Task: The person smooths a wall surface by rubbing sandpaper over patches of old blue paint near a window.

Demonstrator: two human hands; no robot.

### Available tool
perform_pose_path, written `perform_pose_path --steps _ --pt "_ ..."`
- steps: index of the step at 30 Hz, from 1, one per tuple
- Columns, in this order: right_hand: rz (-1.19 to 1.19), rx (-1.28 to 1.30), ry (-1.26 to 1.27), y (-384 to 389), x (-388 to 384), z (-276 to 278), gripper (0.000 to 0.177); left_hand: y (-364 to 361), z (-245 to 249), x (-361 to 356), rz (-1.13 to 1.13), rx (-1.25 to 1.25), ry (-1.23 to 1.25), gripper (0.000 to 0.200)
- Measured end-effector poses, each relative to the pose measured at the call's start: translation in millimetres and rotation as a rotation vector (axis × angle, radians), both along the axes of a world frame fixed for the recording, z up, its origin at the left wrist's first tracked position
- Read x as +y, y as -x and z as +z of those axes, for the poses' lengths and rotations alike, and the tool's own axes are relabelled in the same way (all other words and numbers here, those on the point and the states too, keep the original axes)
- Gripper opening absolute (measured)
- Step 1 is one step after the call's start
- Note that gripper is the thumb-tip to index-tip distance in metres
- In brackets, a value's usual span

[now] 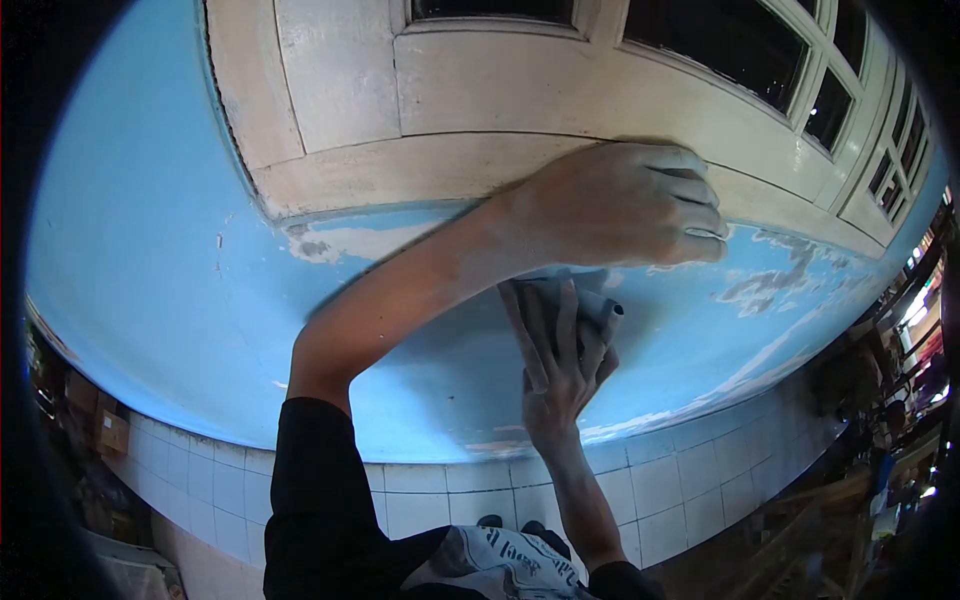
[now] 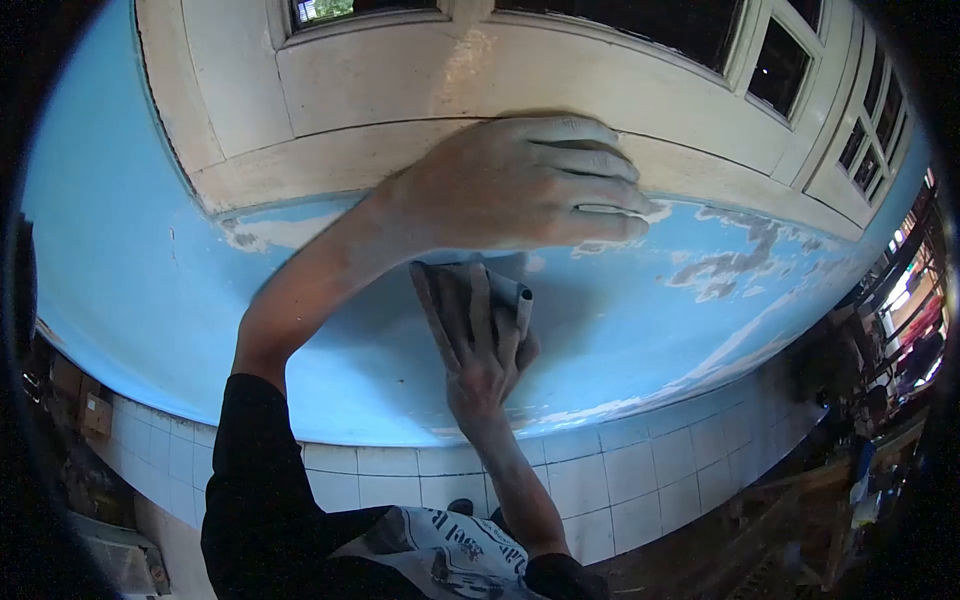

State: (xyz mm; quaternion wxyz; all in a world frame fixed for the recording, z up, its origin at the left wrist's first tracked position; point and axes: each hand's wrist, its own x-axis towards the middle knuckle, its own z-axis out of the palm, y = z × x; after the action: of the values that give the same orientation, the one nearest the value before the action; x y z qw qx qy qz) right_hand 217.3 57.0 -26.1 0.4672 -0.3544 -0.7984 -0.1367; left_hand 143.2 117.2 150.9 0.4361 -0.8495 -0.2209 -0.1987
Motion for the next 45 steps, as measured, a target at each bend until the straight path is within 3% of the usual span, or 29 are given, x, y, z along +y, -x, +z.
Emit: perform_pose_path --steps 4,8,10,15,18,19,22,23,25,27,29,30,33,35,37,39,40,41,43,45 --pt "0.022 -0.121 -0.075 4 3 -28 0.049 -2 -2 -1 0.015 0.035 -0.007 0.029" --pt "-0.071 -0.030 -0.091 -5 1 6 0.050 -2 1 2 -0.027 0.003 -0.019 0.030" --pt "-0.081 -0.193 -0.032 2 -11 -3 0.046 -4 1 3 0.011 0.025 -0.024 0.031" --pt "-0.180 -0.075 -0.080 -13 4 10 0.040 0 5 -1 0.019 0.041 0.003 0.032" --pt "0.005 -0.155 -0.079 -4 0 -17 0.039 0 -1 -1 -0.007 0.080 -0.020 0.036" --pt "-0.030 -0.152 -0.076 -10 11 -29 0.039 0 -3 1 0.022 0.088 -0.051 0.039" --pt "-0.092 0.234 -0.063 -42 50 -23 0.039 1 1 -1 0.060 0.111 -0.107 0.041" --pt "-0.115 0.230 -0.075 -50 66 -16 0.039 0 1 -2 0.100 0.112 -0.109 0.041" --pt "-0.138 0.643 -0.020 -64 92 -16 0.041 -4 -4 2 0.062 0.071 -0.089 0.036" --pt "-0.122 0.506 -0.148 -54 96 -29 0.047 -5 -4 6 0.088 0.064 -0.129 0.035" --pt "-0.026 0.269 -0.018 -52 78 -41 0.053 -5 -4 6 0.080 0.118 -0.143 0.036" --pt "-0.044 0.275 -0.019 -61 84 -41 0.053 -5 -5 5 0.094 0.095 -0.133 0.036" --pt "-0.053 0.415 0.067 -77 107 -26 0.055 -12 -2 4 0.117 0.098 -0.100 0.037" --pt "-0.055 0.718 0.089 -66 110 -8 0.053 -19 -1 7 0.133 0.141 -0.121 0.037" --pt "-0.041 0.596 0.092 -62 101 -30 0.052 -25 1 10 0.125 0.167 -0.109 0.036" --pt "-0.040 0.119 -0.147 -66 111 -52 0.056 -31 4 13 0.118 0.199 -0.097 0.035" --pt "-0.020 0.283 -0.211 -78 131 -56 0.054 -34 5 14 0.123 0.185 -0.098 0.035" --pt "-0.023 0.288 -0.211 -83 138 -39 0.054 -36 6 14 0.131 0.168 -0.098 0.034" --pt "-0.068 1.009 0.035 -92 138 -1 0.050 -39 6 15 0.145 0.169 -0.108 0.034" --pt "-0.075 0.891 0.072 -86 130 -23 0.048 -41 4 16 0.161 0.164 -0.116 0.034"
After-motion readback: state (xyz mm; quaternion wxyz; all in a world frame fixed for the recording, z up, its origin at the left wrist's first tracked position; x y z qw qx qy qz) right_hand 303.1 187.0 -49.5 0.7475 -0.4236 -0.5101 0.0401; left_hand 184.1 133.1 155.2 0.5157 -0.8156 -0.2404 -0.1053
